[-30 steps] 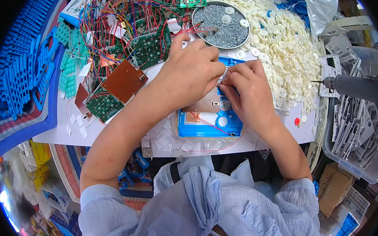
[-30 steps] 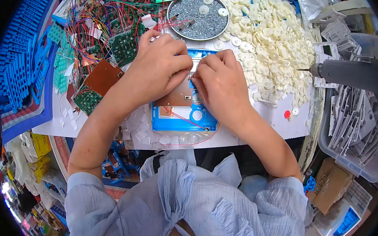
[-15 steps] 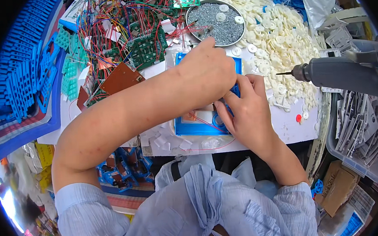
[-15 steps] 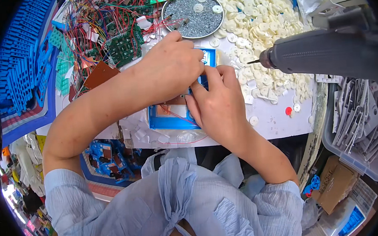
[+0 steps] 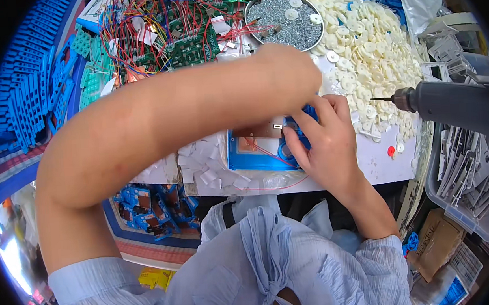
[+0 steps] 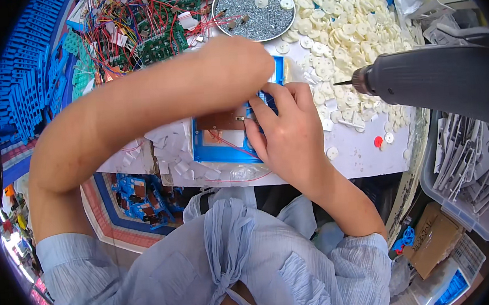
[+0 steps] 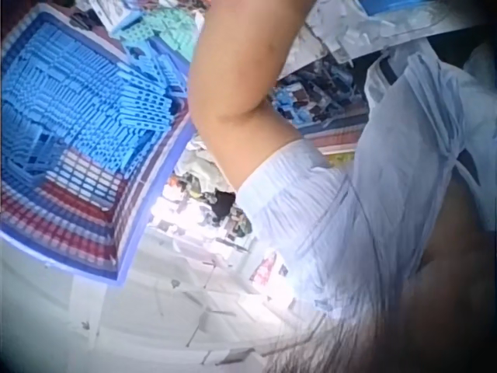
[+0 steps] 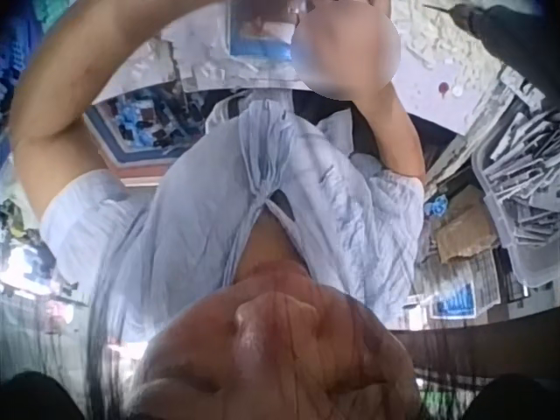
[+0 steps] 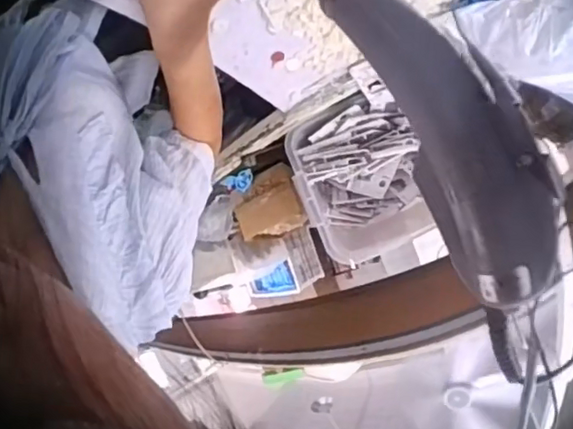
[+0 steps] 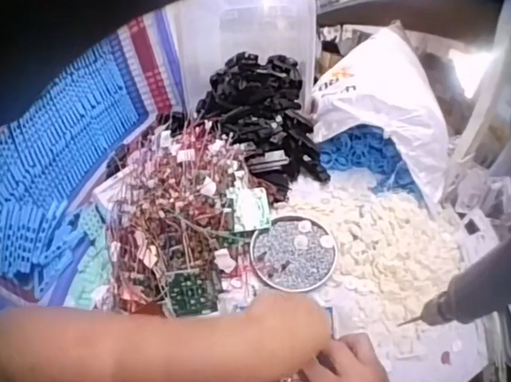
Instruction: Assembling the internal components and outer shells of handheld electronic toy devices.
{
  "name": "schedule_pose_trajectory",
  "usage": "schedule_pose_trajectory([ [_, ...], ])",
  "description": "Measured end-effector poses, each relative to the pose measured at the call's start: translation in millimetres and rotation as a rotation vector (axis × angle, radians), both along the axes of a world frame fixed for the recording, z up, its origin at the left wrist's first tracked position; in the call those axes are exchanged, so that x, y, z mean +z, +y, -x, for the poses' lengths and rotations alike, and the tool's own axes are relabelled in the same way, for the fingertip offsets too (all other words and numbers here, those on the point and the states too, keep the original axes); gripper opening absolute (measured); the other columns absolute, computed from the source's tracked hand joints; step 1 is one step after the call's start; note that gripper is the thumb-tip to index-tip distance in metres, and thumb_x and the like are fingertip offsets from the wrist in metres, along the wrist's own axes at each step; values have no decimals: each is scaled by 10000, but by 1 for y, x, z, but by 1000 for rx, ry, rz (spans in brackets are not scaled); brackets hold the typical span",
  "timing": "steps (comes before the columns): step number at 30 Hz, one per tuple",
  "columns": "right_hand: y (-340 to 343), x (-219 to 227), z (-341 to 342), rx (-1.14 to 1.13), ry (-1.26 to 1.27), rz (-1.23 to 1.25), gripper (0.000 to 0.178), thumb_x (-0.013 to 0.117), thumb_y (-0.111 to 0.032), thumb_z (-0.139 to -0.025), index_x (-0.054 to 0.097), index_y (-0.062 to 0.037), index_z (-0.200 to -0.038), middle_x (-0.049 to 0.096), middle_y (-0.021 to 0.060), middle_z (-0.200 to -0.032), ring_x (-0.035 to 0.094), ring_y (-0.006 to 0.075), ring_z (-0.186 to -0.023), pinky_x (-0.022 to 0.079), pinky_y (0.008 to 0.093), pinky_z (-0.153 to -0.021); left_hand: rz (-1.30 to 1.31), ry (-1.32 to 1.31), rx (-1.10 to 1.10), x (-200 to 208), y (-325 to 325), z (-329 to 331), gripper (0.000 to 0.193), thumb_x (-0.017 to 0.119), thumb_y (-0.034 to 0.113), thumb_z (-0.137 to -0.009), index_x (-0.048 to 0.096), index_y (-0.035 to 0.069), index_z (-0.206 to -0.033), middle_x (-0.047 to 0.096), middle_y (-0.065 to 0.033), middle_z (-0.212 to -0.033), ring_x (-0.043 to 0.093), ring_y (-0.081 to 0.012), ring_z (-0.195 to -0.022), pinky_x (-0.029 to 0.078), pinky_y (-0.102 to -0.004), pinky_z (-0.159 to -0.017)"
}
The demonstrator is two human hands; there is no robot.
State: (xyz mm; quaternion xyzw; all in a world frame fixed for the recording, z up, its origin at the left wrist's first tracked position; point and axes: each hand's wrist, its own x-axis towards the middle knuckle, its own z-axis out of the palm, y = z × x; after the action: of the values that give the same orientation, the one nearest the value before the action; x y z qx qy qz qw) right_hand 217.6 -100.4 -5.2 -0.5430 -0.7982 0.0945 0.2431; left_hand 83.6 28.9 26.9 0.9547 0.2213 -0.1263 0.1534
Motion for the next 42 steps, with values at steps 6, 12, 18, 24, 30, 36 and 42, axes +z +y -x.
schedule_pose_trajectory([
  [6, 2, 10, 5, 54, -147, -4, 370, 786, -118, -742, 727, 6, -1086, 629, 143, -1091, 557, 325, -1016, 511, 400, -828, 100, 228, 26, 8, 23, -17, 205, 813, 64, -670, 783, -14, -858, 747, -212, -857, 744, -358, -790, 588, -465, -641],
  [12, 10, 4, -7, 129, -131, -8, 438, 782, -133, -746, 703, -11, -1159, 612, 125, -1090, 555, 305, -1022, 500, 390, -790, 128, 261, -99, 1, 31, -13, 127, 761, 57, -699, 780, 0, -810, 733, -212, -808, 733, -351, -745, 574, -463, -642],
  [18, 7, 3, 0, 99, -187, 1, 466, 763, -127, -755, 686, -13, -1200, 592, 119, -1102, 546, 296, -1000, 476, 396, -777, -15, -3, -219, -7, 15, 9, 108, 710, 112, -773, 754, 14, -788, 723, -194, -790, 732, -359, -752, 586, -456, -657],
  [24, 8, 7, 3, 85, -189, 77, 459, 751, -111, -769, 679, -22, -1214, 588, 135, -1120, 542, 312, -998, 475, 413, -786, -83, -190, 18, -29, 2, 22, 170, 697, 136, -808, 738, 5, -909, 721, -188, -810, 737, -352, -777, 593, -414, -693],
  [30, 10, 9, 0, 101, -151, 76, 465, 749, -123, -776, 672, -10, -1220, 585, 133, -1109, 538, 304, -993, 470, 401, -770, -107, -734, 626, -19, 12, 63, 253, 695, 258, -921, 703, 7, -890, 666, -144, -718, 692, -292, -680, 519, -401, -625],
  [36, 5, 11, 5, 82, -175, 130, 485, 740, -105, -805, 656, -21, -1275, 594, 179, -1202, 546, 345, -1052, 498, 424, -882, -235, -633, 766, -51, -10, 74, 268, 744, 292, -865, 748, 27, -823, 668, -132, -756, 656, -299, -675, 504, -411, -637],
  [42, 28, 13, -6, 68, 158, 49, 409, 740, -88, -820, 675, 3, -1213, 644, 163, -1050, 594, 340, -960, 515, 419, -816, -107, -945, 687, -58, -19, 66, 136, 759, 145, -823, 693, 28, -809, 647, -69, -835, 638, -249, -782, 469, -371, -722],
])
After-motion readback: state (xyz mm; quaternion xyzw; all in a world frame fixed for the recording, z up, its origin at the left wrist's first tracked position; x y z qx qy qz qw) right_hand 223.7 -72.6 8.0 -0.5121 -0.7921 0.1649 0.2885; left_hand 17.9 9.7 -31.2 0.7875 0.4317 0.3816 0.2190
